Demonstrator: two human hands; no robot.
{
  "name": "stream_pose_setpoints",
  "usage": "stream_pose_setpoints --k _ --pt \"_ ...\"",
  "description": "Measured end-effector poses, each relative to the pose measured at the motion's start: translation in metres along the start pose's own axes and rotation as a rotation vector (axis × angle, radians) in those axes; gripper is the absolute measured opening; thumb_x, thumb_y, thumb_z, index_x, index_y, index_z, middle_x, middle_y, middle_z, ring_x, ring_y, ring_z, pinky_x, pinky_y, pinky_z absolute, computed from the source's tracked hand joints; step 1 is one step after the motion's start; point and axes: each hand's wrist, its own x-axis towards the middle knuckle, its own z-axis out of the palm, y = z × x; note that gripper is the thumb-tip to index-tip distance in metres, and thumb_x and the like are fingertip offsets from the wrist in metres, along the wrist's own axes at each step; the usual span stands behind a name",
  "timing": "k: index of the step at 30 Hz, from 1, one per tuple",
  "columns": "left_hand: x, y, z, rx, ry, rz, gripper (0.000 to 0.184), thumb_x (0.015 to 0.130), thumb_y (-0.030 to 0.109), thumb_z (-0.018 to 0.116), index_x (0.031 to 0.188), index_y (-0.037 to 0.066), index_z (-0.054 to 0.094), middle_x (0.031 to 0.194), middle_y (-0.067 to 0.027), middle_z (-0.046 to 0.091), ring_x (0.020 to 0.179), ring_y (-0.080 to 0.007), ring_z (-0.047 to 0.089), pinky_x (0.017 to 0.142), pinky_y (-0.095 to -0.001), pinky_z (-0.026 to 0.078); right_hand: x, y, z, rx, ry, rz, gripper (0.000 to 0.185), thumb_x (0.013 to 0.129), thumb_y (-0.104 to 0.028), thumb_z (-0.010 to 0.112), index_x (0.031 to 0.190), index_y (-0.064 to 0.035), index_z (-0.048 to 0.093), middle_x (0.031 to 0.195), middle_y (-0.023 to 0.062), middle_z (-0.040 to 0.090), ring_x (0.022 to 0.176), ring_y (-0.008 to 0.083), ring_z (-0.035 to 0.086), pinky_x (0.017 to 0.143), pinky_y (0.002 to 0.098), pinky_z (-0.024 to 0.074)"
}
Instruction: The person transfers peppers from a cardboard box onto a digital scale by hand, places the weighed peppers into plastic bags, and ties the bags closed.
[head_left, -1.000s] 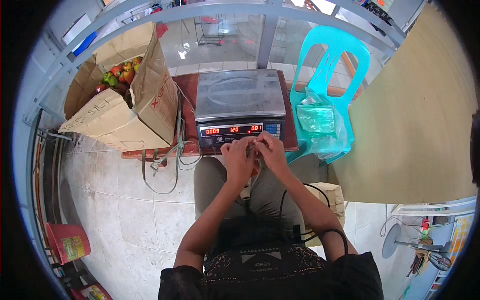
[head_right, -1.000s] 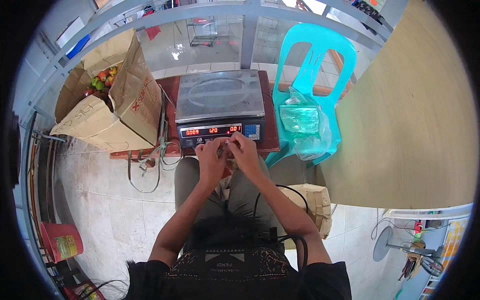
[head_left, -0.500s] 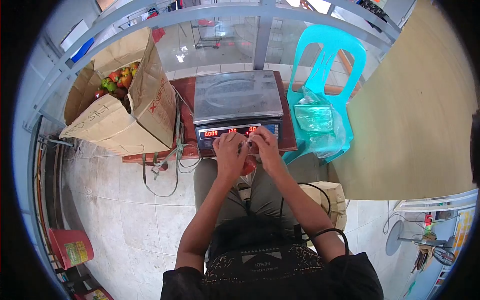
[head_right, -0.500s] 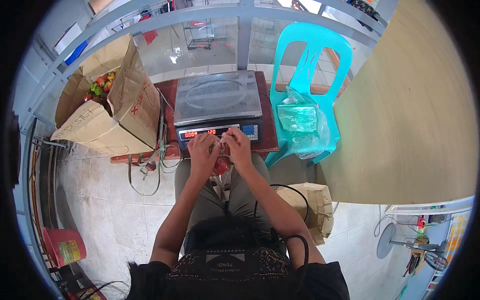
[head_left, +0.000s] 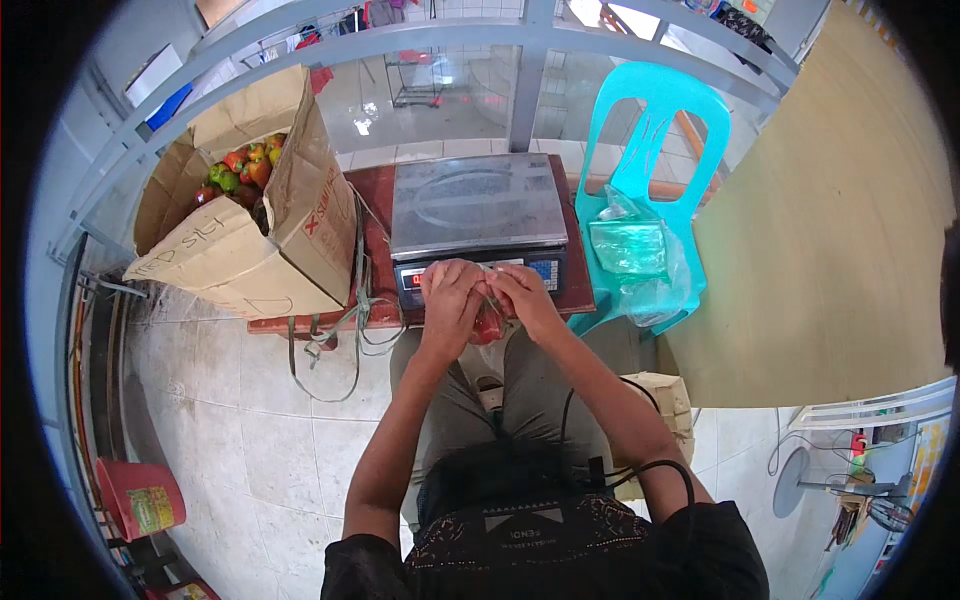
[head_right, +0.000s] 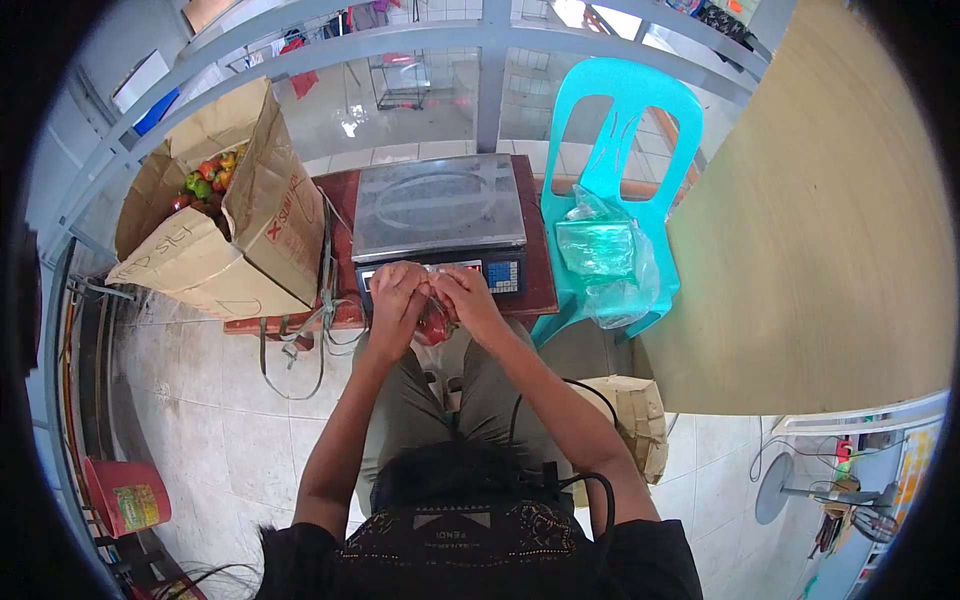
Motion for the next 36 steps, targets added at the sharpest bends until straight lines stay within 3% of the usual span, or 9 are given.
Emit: stream_pose_setpoints --k 4,10,18,22,25,26,29,32,36 --pt "0.009 0.015 -0.016 -0.15 -0.048 -0.046 0.012 0.088 0.017 0.056 0.09 0.007 0.063 0.098 -0.007 0.058 0.098 -0.027 0.05 0.092 -0.0409 0.03 -0.015 -0.029 0.014 0.194 0.078 0.007 0.033 0.097 -0.028 0.056 0.068 -0.0126 0.051 0.059 -0.0064 0.043 0.051 0.0029 0.037 0.046 0.0216 0.026" --pt "0.014 0.027 -0.025 -0.257 -0.05 -0.036 0.013 0.089 0.018 0.056 0.089 0.008 0.063 0.098 -0.0069 0.058 0.098 -0.0267 0.049 0.091 -0.0392 0.03 -0.019 -0.056 0.015 0.181 0.108 -0.035 0.036 0.095 -0.023 0.057 0.062 -0.0099 0.051 0.055 -0.006 0.042 0.049 0.0015 0.036 0.044 0.0212 0.0252" --pt "0.001 0.025 -0.022 -0.144 -0.018 -0.039 0.013 0.091 0.018 0.057 0.091 0.007 0.064 0.098 -0.0083 0.059 0.098 -0.0274 0.049 0.089 -0.038 0.033 -0.021 -0.052 0.019 0.185 0.094 -0.044 0.036 0.095 -0.021 0.056 0.062 -0.0074 0.05 0.055 -0.0054 0.042 0.05 0.0027 0.037 0.046 0.0225 0.0276" --pt "-0.001 0.019 -0.011 -0.277 0.033 -0.055 0.016 0.094 0.019 0.056 0.091 0.004 0.062 0.096 -0.0092 0.058 0.093 -0.0254 0.051 0.085 -0.0348 0.037 -0.004 -0.037 0.005 -0.146 -0.001 -0.2 0.031 0.094 -0.019 0.056 0.067 -0.0038 0.051 0.06 -0.0039 0.042 0.056 0.0066 0.041 0.051 0.026 0.0341" --pt "-0.008 0.009 0.0 -0.562 0.07 -0.199 0.022 0.096 0.021 0.055 0.087 0.002 0.059 0.093 -0.0073 0.055 0.09 -0.0194 0.051 0.082 -0.0306 0.039 0.0 -0.036 -0.013 -0.146 -0.054 -0.258 0.022 0.096 -0.018 0.056 0.077 -0.006 0.055 0.072 -0.0023 0.049 0.068 0.0048 0.047 0.062 0.0215 0.0396" --pt "-0.014 0.003 0.005 -0.713 0.091 -0.319 0.023 0.1 0.025 0.053 0.089 0.004 0.056 0.092 -0.0037 0.053 0.092 -0.0133 0.05 0.084 -0.0279 0.039 -0.006 -0.038 -0.019 -0.021 -0.034 -0.183 0.018 0.097 -0.021 0.054 0.089 -0.0058 0.058 0.085 -0.0001 0.055 0.079 0.0075 0.051 0.075 0.0239 0.0427" --pt "-0.019 0.0 0.006 -1.259 0.152 -0.503 0.022 0.102 0.027 0.05 0.096 0.007 0.056 0.093 -0.0016 0.052 0.092 -0.0114 0.049 0.087 -0.0272 0.038 -0.026 -0.024 -0.026 0.02 0.197 -0.11 0.02 0.099 -0.025 0.051 0.104 -0.0069 0.057 0.097 0.0016 0.06 0.087 0.0107 0.057 0.08 0.0276 0.046" --pt "-0.017 0.003 0.008 -1.377 0.188 -0.484 0.018 0.102 0.025 0.049 0.1 0.008 0.055 0.096 -0.0012 0.053 0.096 -0.012 0.049 0.093 -0.0289 0.038 -0.042 0.015 -0.019 0.375 0.131 0.164 0.029 0.099 -0.031 0.053 0.119 -0.0105 0.053 0.108 0.0043 0.061 0.094 0.0157 0.061 0.08 0.0345 0.0511" --pt "-0.018 0.002 0.009 -1.477 0.227 -0.481 0.019 0.102 0.024 0.049 0.105 0.006 0.055 0.102 -0.0032 0.055 0.108 -0.0156 0.052 0.099 -0.0341 0.042 -0.056 0.012 -0.005 0.905 -0.149 0.323 0.046 0.098 -0.044 0.052 0.133 -0.0145 0.047 0.124 0.0076 0.059 0.111 0.0249 0.061 0.091 0.0465 0.0527"
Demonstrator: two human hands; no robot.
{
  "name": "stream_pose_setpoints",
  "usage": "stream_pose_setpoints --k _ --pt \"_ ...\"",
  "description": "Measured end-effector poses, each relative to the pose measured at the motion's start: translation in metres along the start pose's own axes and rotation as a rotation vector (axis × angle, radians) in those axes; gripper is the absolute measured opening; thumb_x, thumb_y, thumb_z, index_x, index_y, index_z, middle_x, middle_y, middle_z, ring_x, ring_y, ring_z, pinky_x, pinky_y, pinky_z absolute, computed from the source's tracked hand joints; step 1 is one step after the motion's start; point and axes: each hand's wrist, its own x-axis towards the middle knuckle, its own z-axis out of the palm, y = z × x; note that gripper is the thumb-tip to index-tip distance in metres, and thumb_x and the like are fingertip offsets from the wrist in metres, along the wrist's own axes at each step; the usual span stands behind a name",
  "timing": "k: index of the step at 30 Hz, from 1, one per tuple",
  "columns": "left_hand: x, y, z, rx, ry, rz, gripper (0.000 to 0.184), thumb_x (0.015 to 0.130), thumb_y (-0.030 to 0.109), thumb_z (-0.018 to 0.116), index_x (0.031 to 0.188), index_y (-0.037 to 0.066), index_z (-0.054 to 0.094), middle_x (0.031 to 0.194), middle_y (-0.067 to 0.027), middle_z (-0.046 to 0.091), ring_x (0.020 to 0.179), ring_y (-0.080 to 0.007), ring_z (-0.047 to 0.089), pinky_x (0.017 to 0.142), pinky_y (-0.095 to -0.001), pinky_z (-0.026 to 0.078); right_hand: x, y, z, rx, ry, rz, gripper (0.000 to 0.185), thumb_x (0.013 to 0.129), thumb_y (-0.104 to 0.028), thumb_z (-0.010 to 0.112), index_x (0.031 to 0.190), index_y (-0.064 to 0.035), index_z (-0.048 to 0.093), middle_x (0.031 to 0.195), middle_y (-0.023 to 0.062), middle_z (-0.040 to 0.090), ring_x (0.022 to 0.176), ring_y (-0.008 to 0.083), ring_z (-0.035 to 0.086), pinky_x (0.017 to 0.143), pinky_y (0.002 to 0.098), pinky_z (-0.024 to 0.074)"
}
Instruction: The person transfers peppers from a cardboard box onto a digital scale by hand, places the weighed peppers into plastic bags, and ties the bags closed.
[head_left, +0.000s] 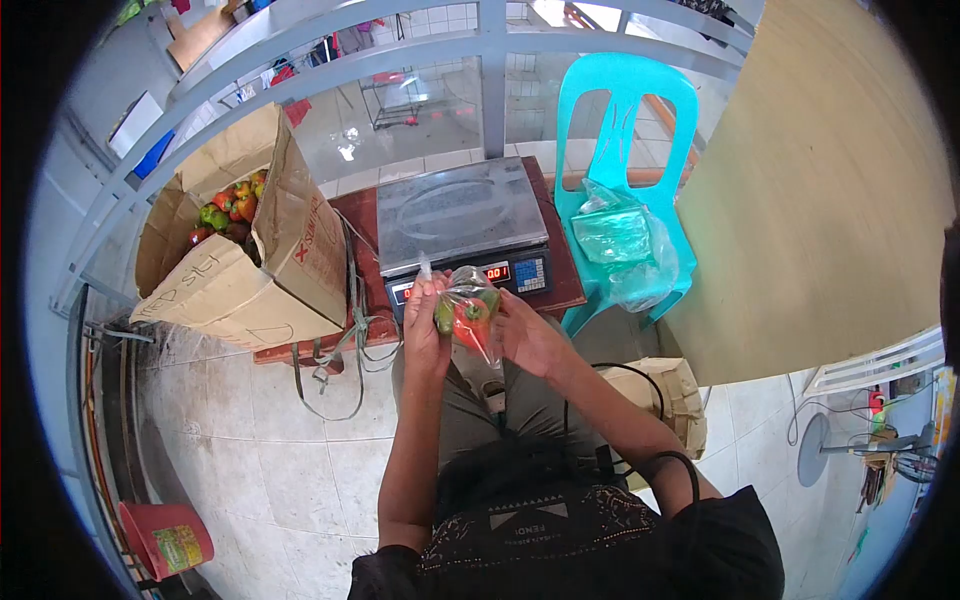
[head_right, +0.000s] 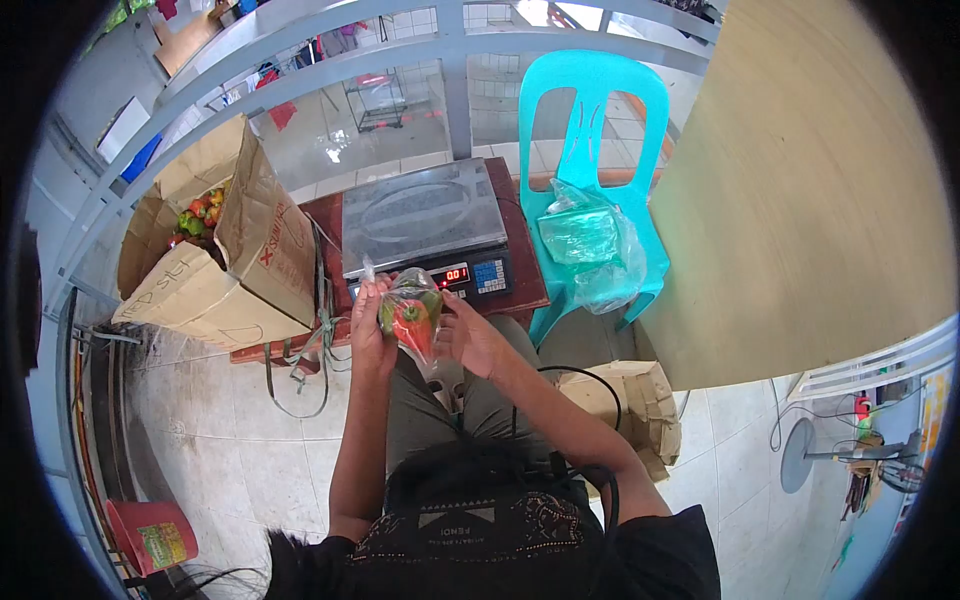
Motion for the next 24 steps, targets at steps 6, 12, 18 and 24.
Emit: stream_pose_setpoints --k 6,12,18,24 --pt "-0.005 0.006 0.009 -0.114 0.032 0.0 0.022 0.101 0.027 0.051 0.104 0.005 0.056 0.103 -0.0047 0.056 0.105 -0.0165 0.055 0.098 -0.0354 0.045 -0.003 0.011 0.033 0.226 -0.119 0.031 0.054 0.097 -0.049 0.052 0.139 -0.0152 0.045 0.134 0.0075 0.054 0.118 0.0251 0.058 0.096 0.0492 0.0508" --pt "-0.004 0.017 0.02 0.427 -0.025 0.087 0.032 0.098 0.036 0.056 0.102 0.005 0.059 0.113 -0.0051 0.059 0.106 -0.0151 0.054 0.097 -0.0322 0.042 -0.003 -0.004 0.044 0.236 -0.024 -0.064 0.05 0.097 -0.044 0.055 0.135 -0.0117 0.049 0.129 0.008 0.059 0.114 0.0222 0.061 0.096 0.0447 0.0506" --pt "-0.017 0.029 0.055 0.62 -0.146 0.202 0.025 0.099 0.03 0.055 0.093 0.006 0.058 0.121 -0.0083 0.057 0.111 -0.0191 0.053 0.102 -0.0351 0.035 -0.028 -0.049 0.025 0.151 0.097 -0.21 0.046 0.096 -0.039 0.058 0.129 -0.0083 0.053 0.119 0.0095 0.063 0.108 0.0243 0.063 0.093 0.0444 0.0518" --pt "-0.012 0.024 0.013 0.527 -0.046 0.172 0.027 0.098 0.031 0.058 0.097 0.004 0.057 0.115 -0.0134 0.059 0.113 -0.0215 0.053 0.108 -0.0384 0.035 -0.13 -0.126 -0.05 -0.113 0.375 -0.552 0.045 0.095 -0.038 0.059 0.129 -0.0091 0.052 0.12 0.0099 0.061 0.109 0.0252 0.06 0.095 0.0449 0.05"
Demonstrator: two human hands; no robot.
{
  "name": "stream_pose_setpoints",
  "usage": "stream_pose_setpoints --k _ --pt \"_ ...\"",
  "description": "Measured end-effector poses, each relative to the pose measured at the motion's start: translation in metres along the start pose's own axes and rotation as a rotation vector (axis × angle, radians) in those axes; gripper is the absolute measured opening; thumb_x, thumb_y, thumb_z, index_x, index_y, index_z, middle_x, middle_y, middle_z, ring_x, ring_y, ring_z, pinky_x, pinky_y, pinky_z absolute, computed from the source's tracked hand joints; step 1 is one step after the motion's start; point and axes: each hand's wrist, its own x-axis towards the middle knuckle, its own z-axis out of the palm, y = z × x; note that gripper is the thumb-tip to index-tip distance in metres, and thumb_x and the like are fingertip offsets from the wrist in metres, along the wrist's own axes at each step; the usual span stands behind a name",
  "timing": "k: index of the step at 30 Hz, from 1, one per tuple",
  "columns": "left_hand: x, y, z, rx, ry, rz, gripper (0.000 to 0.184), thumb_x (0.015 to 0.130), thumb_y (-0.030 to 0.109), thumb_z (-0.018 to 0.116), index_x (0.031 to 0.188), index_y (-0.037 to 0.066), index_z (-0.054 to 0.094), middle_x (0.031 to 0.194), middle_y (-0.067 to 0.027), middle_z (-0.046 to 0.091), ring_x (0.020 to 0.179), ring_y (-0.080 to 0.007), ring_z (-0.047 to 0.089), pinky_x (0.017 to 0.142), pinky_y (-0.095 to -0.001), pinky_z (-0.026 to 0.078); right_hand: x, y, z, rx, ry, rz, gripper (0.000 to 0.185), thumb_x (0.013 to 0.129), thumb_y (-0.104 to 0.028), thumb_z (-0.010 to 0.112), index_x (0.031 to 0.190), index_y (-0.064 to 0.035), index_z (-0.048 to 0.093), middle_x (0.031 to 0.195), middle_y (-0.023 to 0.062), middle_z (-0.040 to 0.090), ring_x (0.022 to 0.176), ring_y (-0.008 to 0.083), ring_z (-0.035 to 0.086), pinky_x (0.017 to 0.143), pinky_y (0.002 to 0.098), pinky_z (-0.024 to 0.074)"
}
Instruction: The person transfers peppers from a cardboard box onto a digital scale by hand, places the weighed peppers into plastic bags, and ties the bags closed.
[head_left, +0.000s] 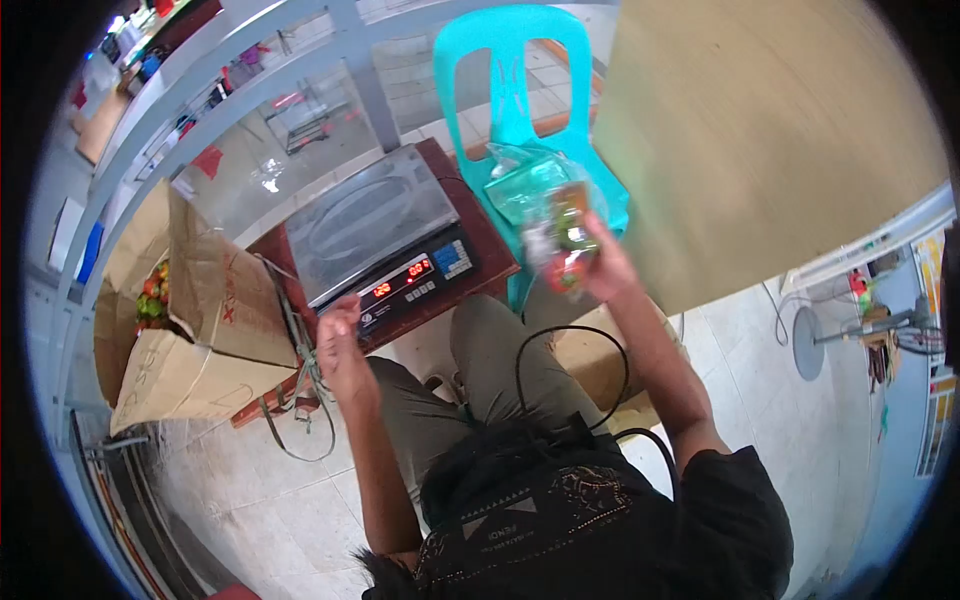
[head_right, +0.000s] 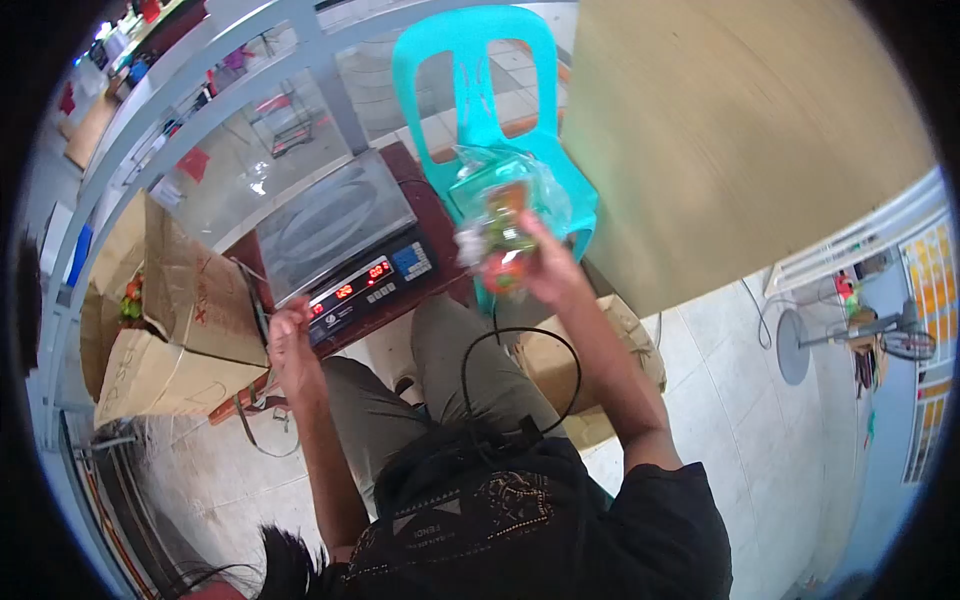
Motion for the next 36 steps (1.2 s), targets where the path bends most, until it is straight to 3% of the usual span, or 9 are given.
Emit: stream_pose_setpoints --k 7,11,13,16,20,24,32,35,36 --pt "-0.043 -0.04 -0.075 0.327 0.056 -0.169 0.024 0.1 0.026 0.054 0.091 0.003 0.057 0.104 -0.01 0.061 0.099 -0.0169 0.055 0.091 -0.0319 0.043 -0.093 -0.057 -0.202 -0.208 0.245 -0.063 0.056 0.094 -0.048 0.057 0.133 -0.0079 0.048 0.119 0.0125 0.061 0.105 0.026 0.062 0.088 0.0436 0.0532" --pt "-0.077 -0.081 -0.134 0.411 0.154 -0.279 0.024 0.099 0.024 0.055 0.089 0.003 0.059 0.099 -0.0087 0.062 0.095 -0.0155 0.056 0.086 -0.031 0.045 -0.153 -0.013 -0.249 -0.217 0.467 0.103 0.053 0.093 -0.047 0.059 0.127 -0.007 0.052 0.11 0.011 0.064 0.088 0.0246 0.066 0.072 0.042 0.058" --pt "-0.095 -0.091 -0.136 0.531 0.223 -0.212 0.02 0.097 0.022 0.057 0.092 0.002 0.06 0.097 -0.0074 0.061 0.09 -0.0146 0.056 0.082 -0.0294 0.046 -0.172 0.014 -0.271 -0.246 0.501 0.224 0.049 0.09 -0.046 0.064 0.125 -0.0126 0.054 0.099 0.0088 0.067 0.085 0.0258 0.067 0.071 0.0486 0.058" --pt "-0.118 -0.106 -0.13 0.819 0.387 -0.108 0.017 0.094 0.019 0.06 0.095 0.002 0.06 0.098 -0.0082 0.06 0.089 -0.0191 0.056 0.079 -0.0317 0.045 -0.174 0.085 -0.317 0.13 0.691 0.405 0.04 0.086 -0.046 0.07 0.111 -0.0149 0.062 0.093 0.0081 0.067 0.069 0.0237 0.066 0.053 0.0408 0.0581" --pt "-0.117 -0.095 -0.111 0.967 0.394 -0.041 0.014 0.089 0.012 0.062 0.096 0.001 0.059 0.094 -0.0126 0.058 0.092 -0.0282 0.055 0.084 -0.0386 0.043 -0.162 0.182 -0.377 0.154 0.673 0.264 0.048 0.082 -0.05 0.073 0.111 -0.0127 0.065 0.096 0.008 0.068 0.083 0.0265 0.067 0.077 0.0474 0.0575" --pt "-0.114 -0.094 -0.105 1.071 0.349 -0.045 0.014 0.087 0.011 0.062 0.095 0.001 0.057 0.094 -0.0142 0.056 0.092 -0.0319 0.055 0.085 -0.0411 0.043 -0.159 0.194 -0.334 -0.241 0.408 0.162 0.041 0.088 -0.042 0.065 0.112 -0.0098 0.062 0.101 0.0093 0.065 0.095 0.0242 0.064 0.08 0.0399 0.0563" --pt "-0.105 -0.088 -0.09 1.11 0.326 -0.107 0.014 0.088 0.01 0.06 0.099 0.001 0.056 0.097 -0.0143 0.056 0.094 -0.0302 0.055 0.086 -0.0407 0.044 -0.124 0.215 -0.313 -0.164 0.688 0.525 0.037 0.08 -0.045 0.069 0.097 -0.0125 0.065 0.083 0.0052 0.065 0.071 0.0213 0.065 0.06 0.0357 0.0567" --pt "-0.105 -0.089 -0.09 1.126 0.328 -0.097 0.014 0.088 0.009 0.06 0.099 0.001 0.056 0.097 -0.0142 0.056 0.094 -0.0301 0.055 0.086 -0.0405 0.044 -0.128 0.247 -0.365 -0.193 0.689 0.612 0.034 0.081 -0.046 0.068 0.092 -0.0137 0.066 0.077 0.005 0.065 0.064 0.0216 0.064 0.054 0.0359 0.0554" --pt "-0.105 -0.09 -0.091 1.096 0.33 -0.097 0.015 0.088 0.009 0.061 0.099 0.001 0.056 0.098 -0.0144 0.056 0.095 -0.0303 0.055 0.087 -0.0403 0.044 -0.131 0.255 -0.379 -0.078 0.618 0.537 0.022 0.086 -0.029 0.064 0.094 -0.009 0.064 0.081 0.0119 0.066 0.062 0.0277 0.066 0.048 0.0403 0.0558"
